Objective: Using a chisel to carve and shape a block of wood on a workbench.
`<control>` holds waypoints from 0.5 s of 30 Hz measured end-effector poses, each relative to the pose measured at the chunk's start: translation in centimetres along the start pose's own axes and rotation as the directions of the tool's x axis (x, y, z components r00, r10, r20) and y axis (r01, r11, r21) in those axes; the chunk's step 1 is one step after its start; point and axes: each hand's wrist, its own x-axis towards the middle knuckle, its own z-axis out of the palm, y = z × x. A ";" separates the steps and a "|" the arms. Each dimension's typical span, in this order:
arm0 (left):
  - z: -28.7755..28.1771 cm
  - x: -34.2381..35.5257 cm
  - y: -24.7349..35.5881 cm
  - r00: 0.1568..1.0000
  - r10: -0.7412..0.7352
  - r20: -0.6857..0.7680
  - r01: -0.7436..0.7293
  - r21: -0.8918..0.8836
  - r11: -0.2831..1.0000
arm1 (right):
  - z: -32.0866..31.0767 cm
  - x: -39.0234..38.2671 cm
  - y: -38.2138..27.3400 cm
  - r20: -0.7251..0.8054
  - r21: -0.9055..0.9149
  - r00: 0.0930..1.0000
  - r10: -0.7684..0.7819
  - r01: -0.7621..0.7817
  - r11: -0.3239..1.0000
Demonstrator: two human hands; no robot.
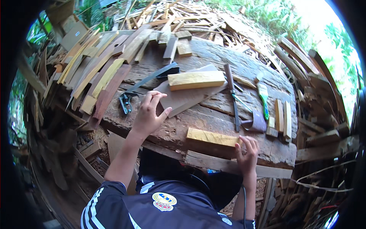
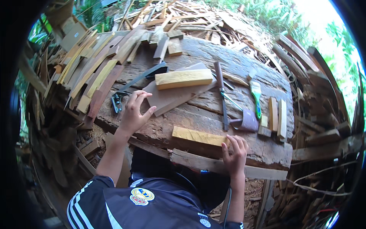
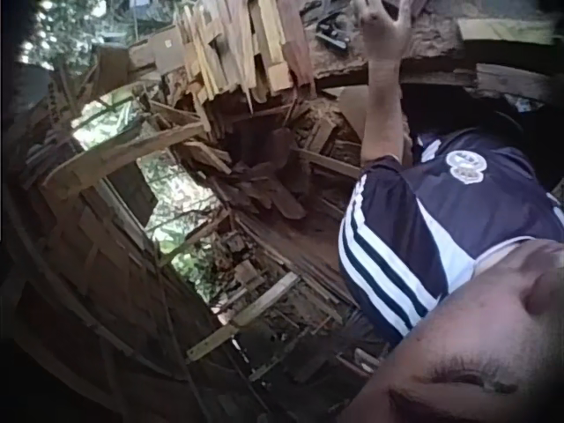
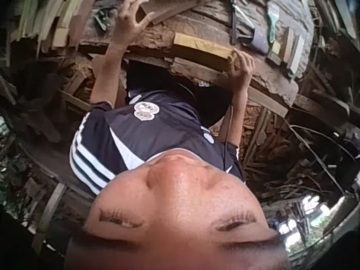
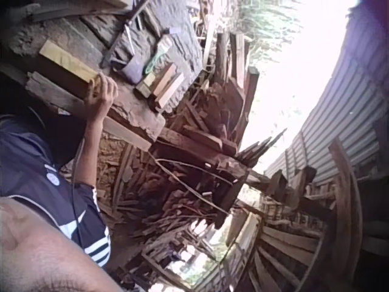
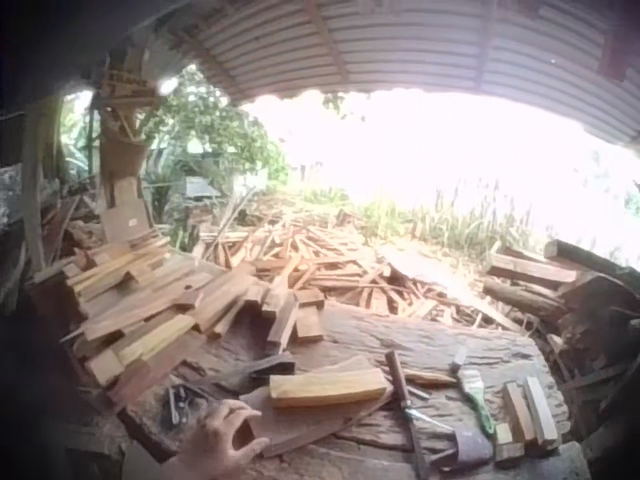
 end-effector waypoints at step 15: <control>7.9 -1.0 0.9 0.998 -0.054 0.032 0.044 0.253 0.967 | 1.2 -1.0 -0.2 -0.053 -0.001 0.997 0.048 -0.048 0.999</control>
